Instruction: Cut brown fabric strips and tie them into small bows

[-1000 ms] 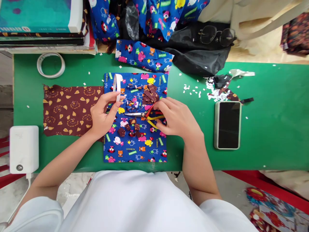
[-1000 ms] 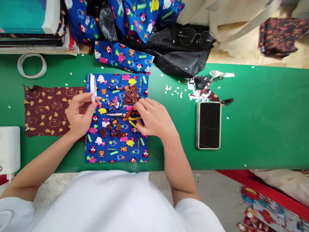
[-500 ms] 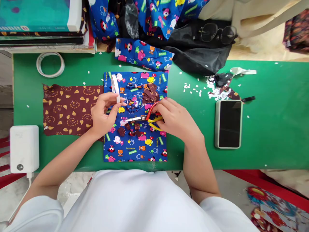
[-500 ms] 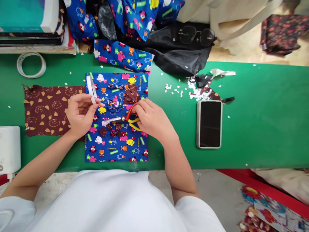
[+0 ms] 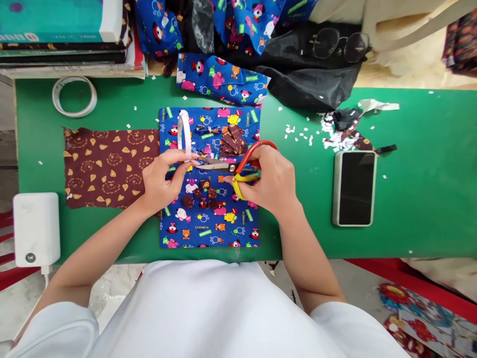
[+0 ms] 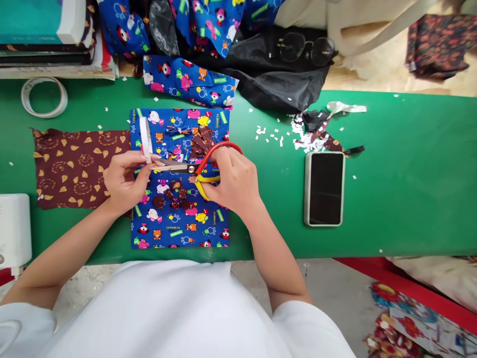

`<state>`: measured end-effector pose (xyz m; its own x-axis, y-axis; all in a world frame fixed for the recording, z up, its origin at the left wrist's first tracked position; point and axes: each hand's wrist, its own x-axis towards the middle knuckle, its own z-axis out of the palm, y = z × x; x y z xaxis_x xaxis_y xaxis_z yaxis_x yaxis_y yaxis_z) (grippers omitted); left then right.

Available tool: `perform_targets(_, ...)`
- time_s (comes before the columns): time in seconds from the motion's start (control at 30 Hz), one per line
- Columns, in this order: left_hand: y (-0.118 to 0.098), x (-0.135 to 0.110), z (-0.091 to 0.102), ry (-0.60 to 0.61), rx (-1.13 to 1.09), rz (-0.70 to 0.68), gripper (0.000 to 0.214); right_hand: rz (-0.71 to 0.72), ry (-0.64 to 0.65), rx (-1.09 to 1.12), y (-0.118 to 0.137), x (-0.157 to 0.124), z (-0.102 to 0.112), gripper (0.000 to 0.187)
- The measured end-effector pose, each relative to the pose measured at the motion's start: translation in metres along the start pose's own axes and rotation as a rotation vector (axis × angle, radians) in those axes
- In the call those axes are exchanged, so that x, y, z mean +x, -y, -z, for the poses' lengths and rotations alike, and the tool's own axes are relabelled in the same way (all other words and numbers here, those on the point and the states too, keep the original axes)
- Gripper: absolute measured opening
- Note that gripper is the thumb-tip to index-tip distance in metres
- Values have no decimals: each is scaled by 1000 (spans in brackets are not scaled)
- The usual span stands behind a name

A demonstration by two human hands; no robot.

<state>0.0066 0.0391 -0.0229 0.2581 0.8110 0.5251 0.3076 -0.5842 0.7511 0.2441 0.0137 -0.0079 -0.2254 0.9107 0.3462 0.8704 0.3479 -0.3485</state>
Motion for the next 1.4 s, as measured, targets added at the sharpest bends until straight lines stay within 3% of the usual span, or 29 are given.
perform_targets(0.2,2,0,0,12,-6,-91,26,47,-22,-87,-1,3,-2,31)
perform_targets(0.4,2,0,-1,26,35,-152,38,138,-145,-182,-5,3,-10,36)
perform_targets(0.67,0,0,1,-13,184,-173,31,165,-173,-170,-5,2,-9,40)
perform_targets(0.87,0,-3,-1,9,76,-63,41,138,-134,-171,-5,2,-8,34)
perform_targets(1.03,1,-5,-2,14,68,-37,40,174,-179,-153,-4,2,-8,32)
perform_targets(1.27,3,-7,-1,52,51,7,30,98,-113,-172,-5,0,-9,44)
perform_targets(1.4,3,-7,-1,57,79,-10,26,137,-171,-264,-4,0,-7,51)
